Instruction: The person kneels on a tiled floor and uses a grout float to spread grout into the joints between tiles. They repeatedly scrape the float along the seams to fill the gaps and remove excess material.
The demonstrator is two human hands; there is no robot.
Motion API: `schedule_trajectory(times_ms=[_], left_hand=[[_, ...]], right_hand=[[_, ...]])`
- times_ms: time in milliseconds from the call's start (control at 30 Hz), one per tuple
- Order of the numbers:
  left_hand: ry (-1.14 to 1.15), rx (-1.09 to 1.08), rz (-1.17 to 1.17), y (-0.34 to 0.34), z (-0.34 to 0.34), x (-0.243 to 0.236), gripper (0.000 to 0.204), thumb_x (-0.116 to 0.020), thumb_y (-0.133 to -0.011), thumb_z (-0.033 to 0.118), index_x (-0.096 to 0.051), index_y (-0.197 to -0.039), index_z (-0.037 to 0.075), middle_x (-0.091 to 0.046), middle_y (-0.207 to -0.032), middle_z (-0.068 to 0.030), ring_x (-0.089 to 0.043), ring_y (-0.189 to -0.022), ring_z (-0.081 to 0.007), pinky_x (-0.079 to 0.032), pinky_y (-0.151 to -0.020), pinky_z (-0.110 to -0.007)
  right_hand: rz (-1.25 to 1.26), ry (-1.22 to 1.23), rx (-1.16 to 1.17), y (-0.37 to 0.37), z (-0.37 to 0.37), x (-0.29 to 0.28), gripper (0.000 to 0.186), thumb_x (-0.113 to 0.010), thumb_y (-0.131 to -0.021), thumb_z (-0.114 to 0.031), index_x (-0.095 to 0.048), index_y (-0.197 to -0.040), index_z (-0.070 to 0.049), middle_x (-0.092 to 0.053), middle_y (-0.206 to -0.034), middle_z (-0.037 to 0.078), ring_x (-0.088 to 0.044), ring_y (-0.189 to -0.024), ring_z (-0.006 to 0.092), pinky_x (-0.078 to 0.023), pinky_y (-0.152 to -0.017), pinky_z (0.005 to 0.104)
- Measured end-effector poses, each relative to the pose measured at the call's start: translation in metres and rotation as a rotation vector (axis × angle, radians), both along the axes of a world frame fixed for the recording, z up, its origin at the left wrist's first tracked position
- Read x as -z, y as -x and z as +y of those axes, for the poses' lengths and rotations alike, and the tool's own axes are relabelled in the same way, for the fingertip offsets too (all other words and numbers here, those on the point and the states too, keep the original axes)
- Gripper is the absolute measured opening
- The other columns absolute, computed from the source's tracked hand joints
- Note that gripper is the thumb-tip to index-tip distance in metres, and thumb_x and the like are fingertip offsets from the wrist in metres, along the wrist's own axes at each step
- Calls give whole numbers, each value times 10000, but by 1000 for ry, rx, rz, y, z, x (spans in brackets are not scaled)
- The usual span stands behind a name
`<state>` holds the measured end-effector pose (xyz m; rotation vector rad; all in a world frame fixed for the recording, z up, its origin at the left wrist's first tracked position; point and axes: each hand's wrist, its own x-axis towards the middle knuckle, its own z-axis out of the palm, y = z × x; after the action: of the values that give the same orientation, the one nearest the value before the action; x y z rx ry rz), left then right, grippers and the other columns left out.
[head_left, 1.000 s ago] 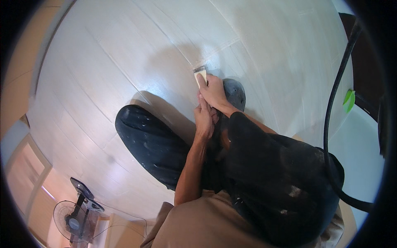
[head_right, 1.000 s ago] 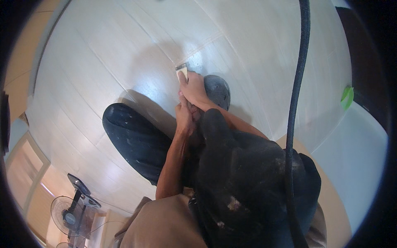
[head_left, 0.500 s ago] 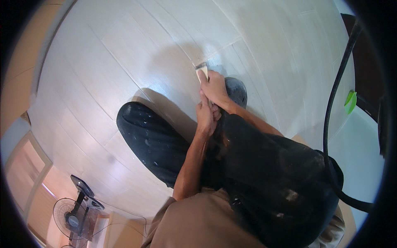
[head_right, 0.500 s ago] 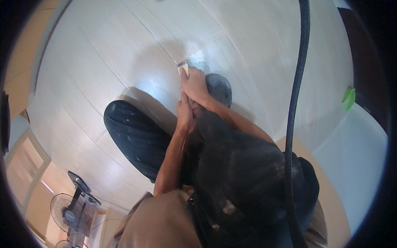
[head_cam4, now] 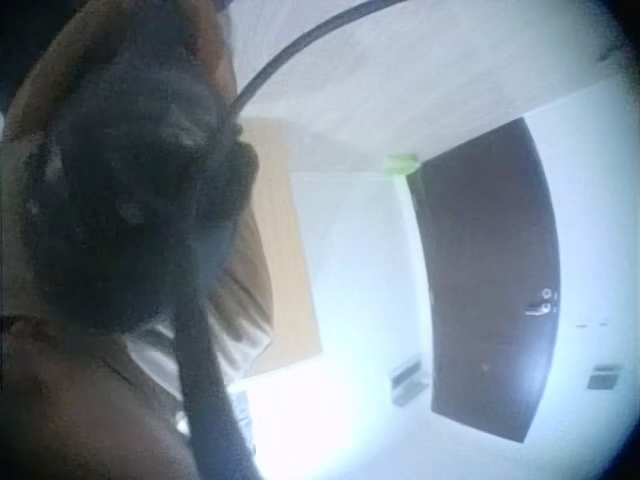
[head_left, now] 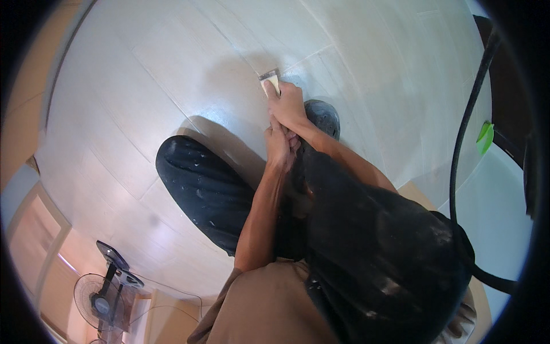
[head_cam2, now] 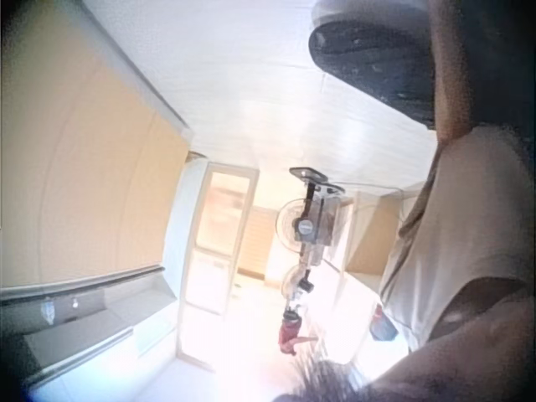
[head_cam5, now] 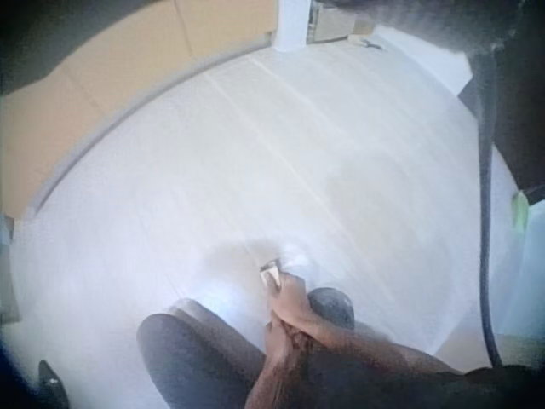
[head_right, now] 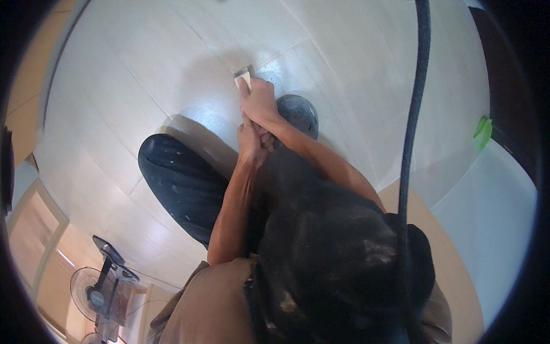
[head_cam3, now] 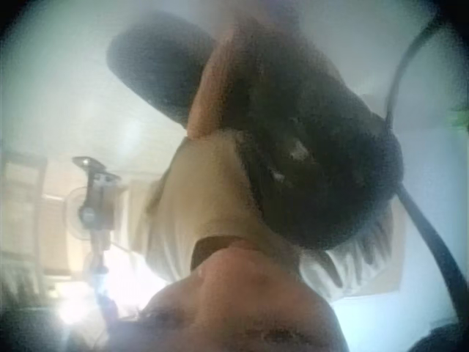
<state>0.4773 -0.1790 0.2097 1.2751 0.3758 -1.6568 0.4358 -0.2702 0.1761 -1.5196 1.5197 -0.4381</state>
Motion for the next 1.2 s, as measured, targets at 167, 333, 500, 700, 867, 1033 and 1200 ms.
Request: schedule_trajectory(times_ms=[167, 333, 500, 700, 867, 1033, 1200], left_hand=[[-30, 41, -61, -4, -5, -7, 570, -353, -1048, 600, -473, -775, 114, -391, -608, 39, -340, -462, -87, -266, -424, -273], [-26, 75, -99, -11, -7, -7, 570, -337, -1053, 594, -465, -759, 123, -391, -605, 37, -354, -465, -87, -271, -418, -265], [-27, 43, -70, -12, -24, -10, 576, -330, -1058, 586, -461, -744, 121, -390, -595, 34, -346, -459, -91, -268, -414, -263], [-121, 116, -115, -4, -2, -22, 589, -339, -1054, 591, -492, -753, 108, -412, -595, 25, -355, -459, -92, -278, -409, -270], [41, 82, -173, -27, -32, 0, 601, -345, -1048, 601, -502, -742, 108, -432, -587, 15, -381, -450, -103, -298, -405, -279], [-60, 116, -131, -18, -20, -15, 604, -359, -1046, 599, -497, -723, 109, -453, -586, 9, -403, -441, -112, -305, -398, -281], [60, 40, -153, -50, -50, -1, 598, -359, -1046, 600, -488, -713, 119, -430, -573, 18, -381, -434, -106, -287, -395, -288]], right_hand=[[-60, -128, 45, -7, -1, 5, 467, -570, -988, -342, -668, -773, 61, -656, -623, 207, -687, -603, 325, -535, -619, 452], [-75, -295, 28, -14, -12, -22, 459, -580, -978, -334, -677, -788, 72, -675, -728, 265, -697, -727, 416, -531, -687, 490], [-24, 7, 36, -17, -17, 4, 471, -568, -986, -333, -663, -761, 70, -663, -665, 221, -699, -677, 364, -537, -664, 468], [-70, -195, 40, -10, -6, -15, 460, -574, -976, -316, -671, -777, 87, -668, -720, 272, -697, -757, 430, -539, -727, 497], [90, 4, 0, -35, -32, 3, 445, -575, -968, -314, -684, -796, 81, -673, -757, 280, -694, -785, 440, -537, -747, 504], [-21, -191, 48, -13, -14, 0, 451, -567, -969, -327, -695, -816, 78, -675, -803, 303, -682, -814, 464, -533, -772, 512], [75, -44, -6, -56, -57, -5, 449, -573, -965, -318, -689, -857, 101, -675, -793, 306, -678, -825, 480, -533, -807, 520]])
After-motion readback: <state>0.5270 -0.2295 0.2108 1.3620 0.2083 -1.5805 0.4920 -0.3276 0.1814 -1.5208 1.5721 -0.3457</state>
